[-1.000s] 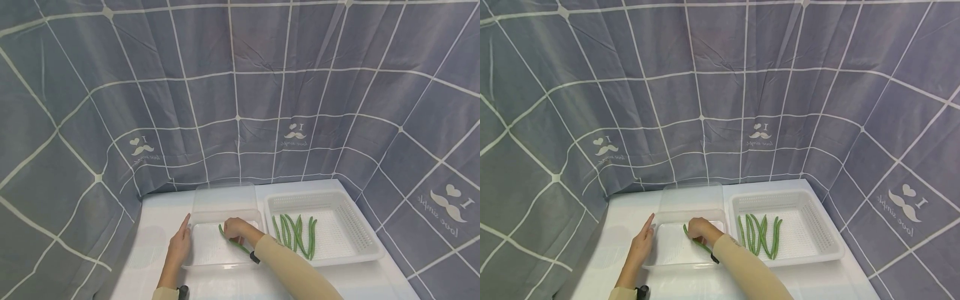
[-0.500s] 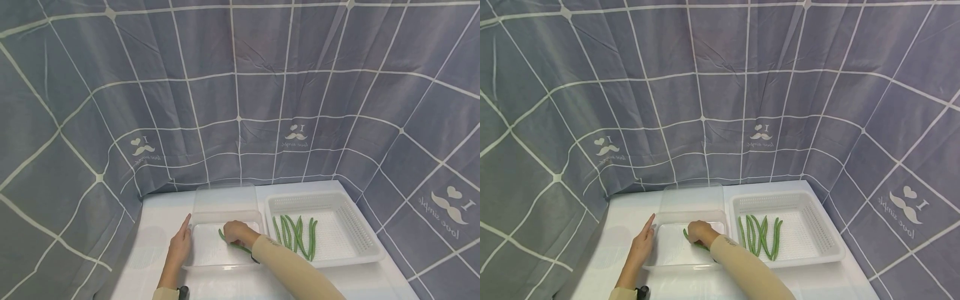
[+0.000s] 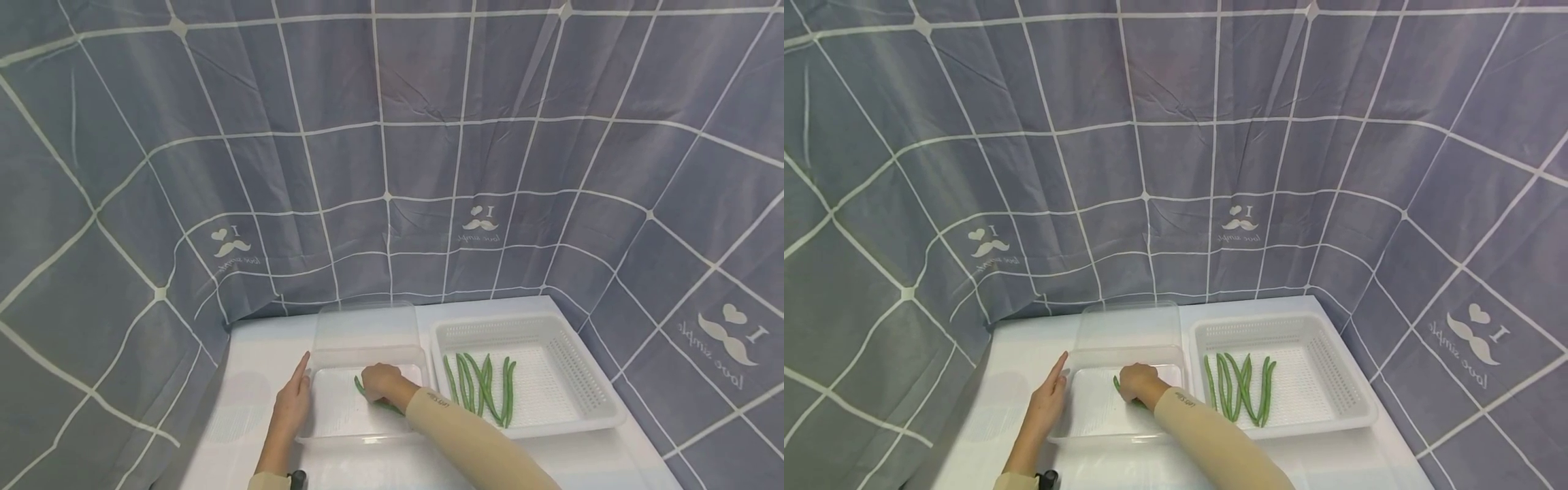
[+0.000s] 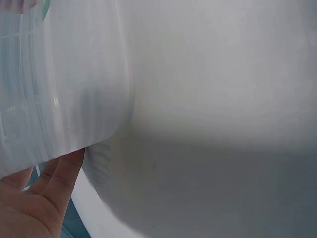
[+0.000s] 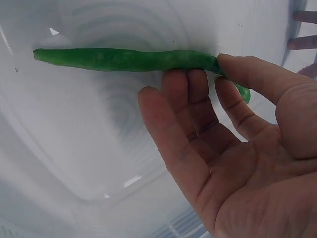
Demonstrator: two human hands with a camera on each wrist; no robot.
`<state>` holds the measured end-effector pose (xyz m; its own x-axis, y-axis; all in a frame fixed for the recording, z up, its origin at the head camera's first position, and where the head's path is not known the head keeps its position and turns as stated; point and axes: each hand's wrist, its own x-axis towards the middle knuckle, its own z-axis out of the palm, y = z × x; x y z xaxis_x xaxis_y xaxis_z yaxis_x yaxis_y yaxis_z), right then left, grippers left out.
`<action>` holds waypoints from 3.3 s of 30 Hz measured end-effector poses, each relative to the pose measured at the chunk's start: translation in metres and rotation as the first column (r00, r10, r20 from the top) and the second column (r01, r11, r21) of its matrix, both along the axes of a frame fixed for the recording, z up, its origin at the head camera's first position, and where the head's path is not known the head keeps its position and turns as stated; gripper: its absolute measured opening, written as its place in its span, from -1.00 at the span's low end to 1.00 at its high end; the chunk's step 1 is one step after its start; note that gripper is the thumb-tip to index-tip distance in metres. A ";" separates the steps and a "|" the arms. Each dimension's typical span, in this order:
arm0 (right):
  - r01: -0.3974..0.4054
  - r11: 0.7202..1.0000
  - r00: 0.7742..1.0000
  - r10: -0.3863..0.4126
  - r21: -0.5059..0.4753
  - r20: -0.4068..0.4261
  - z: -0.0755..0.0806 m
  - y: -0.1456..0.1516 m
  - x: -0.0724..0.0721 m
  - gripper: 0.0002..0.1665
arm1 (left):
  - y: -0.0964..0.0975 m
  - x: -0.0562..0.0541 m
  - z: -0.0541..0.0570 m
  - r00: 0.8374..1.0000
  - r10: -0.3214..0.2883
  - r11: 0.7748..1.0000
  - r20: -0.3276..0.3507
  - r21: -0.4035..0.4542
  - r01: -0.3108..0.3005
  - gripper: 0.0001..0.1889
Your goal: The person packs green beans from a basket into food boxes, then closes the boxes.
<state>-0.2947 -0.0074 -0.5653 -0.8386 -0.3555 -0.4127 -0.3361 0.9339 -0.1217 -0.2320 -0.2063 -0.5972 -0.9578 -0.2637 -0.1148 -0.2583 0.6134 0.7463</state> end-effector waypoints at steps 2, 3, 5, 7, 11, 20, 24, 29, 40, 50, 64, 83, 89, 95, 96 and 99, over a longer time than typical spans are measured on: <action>0.007 1.000 1.000 -0.007 0.005 -0.003 0.000 0.000 0.001 -0.92 | 0.001 0.000 0.000 1.000 0.001 1.000 0.005 -0.001 -0.001 -0.42; 0.012 1.000 1.000 -0.012 0.008 -0.003 0.000 0.000 0.001 -0.93 | 0.001 0.000 -0.001 1.000 0.002 1.000 0.007 -0.001 -0.002 -0.42; 0.022 1.000 1.000 -0.022 0.009 0.000 -0.001 -0.001 0.002 -0.94 | 0.001 0.000 -0.001 1.000 0.003 1.000 0.006 -0.004 -0.003 -0.42; 0.028 1.000 1.000 -0.028 0.004 0.005 -0.001 0.000 0.000 -0.95 | 0.001 0.000 -0.001 1.000 0.003 1.000 0.007 -0.007 -0.003 -0.42; 0.043 0.999 0.999 -0.043 -0.028 0.011 -0.003 0.001 -0.002 -0.95 | -0.001 0.001 -0.001 1.000 0.003 1.000 0.008 -0.011 -0.003 -0.42; 0.070 0.977 0.997 -0.061 -0.201 0.051 0.008 0.008 -0.001 -0.92 | -0.002 0.000 -0.003 1.000 -0.011 1.000 0.020 -0.012 0.011 -0.41; 0.124 0.920 0.989 -0.086 -0.373 0.117 0.026 0.014 0.002 -0.90 | -0.001 -0.001 -0.002 1.000 -0.014 1.000 0.016 -0.020 0.014 -0.41; 0.165 0.827 0.982 -0.087 -0.537 0.168 0.047 0.023 0.002 -0.84 | 0.000 -0.001 -0.003 1.000 -0.012 0.999 0.013 -0.030 0.013 -0.41; 0.246 0.655 0.963 -0.082 -0.714 0.257 0.076 0.062 -0.001 -0.73 | 0.000 0.001 -0.002 1.000 -0.013 1.000 0.016 -0.026 0.014 -0.41; 0.314 0.564 0.948 -0.144 -0.764 0.283 0.089 0.112 -0.003 -0.69 | 0.001 0.000 0.002 0.999 -0.022 0.999 0.038 -0.028 0.023 -0.40; 0.409 0.484 0.908 -0.303 -0.774 0.291 0.102 0.198 -0.004 -0.59 | -0.004 0.002 0.003 0.999 -0.043 0.998 0.002 -0.056 0.043 -0.40; 0.552 0.468 0.820 -0.453 -0.690 0.349 0.065 0.274 -0.005 -0.68 | 0.000 -0.001 -0.002 0.999 -0.033 0.998 0.025 -0.045 0.034 -0.40; 0.598 0.446 0.787 -0.486 -0.666 0.380 0.055 0.285 -0.009 -0.70 | -0.001 -0.001 -0.001 0.999 -0.030 0.998 0.013 -0.050 0.030 -0.40; 0.619 0.443 0.771 -0.502 -0.649 0.393 0.046 0.292 -0.011 -0.69 | -0.002 0.000 0.000 1.000 -0.026 0.998 -0.001 -0.052 0.026 -0.41; 0.623 0.445 0.768 -0.505 -0.644 0.394 0.044 0.294 -0.012 -0.68 | -0.002 0.000 0.000 1.000 -0.025 0.998 -0.003 -0.051 0.025 -0.40; 0.641 0.446 0.754 -0.518 -0.625 0.403 0.037 0.302 -0.014 -0.70 | -0.002 0.000 0.000 1.000 -0.027 0.999 -0.005 -0.045 0.026 -0.40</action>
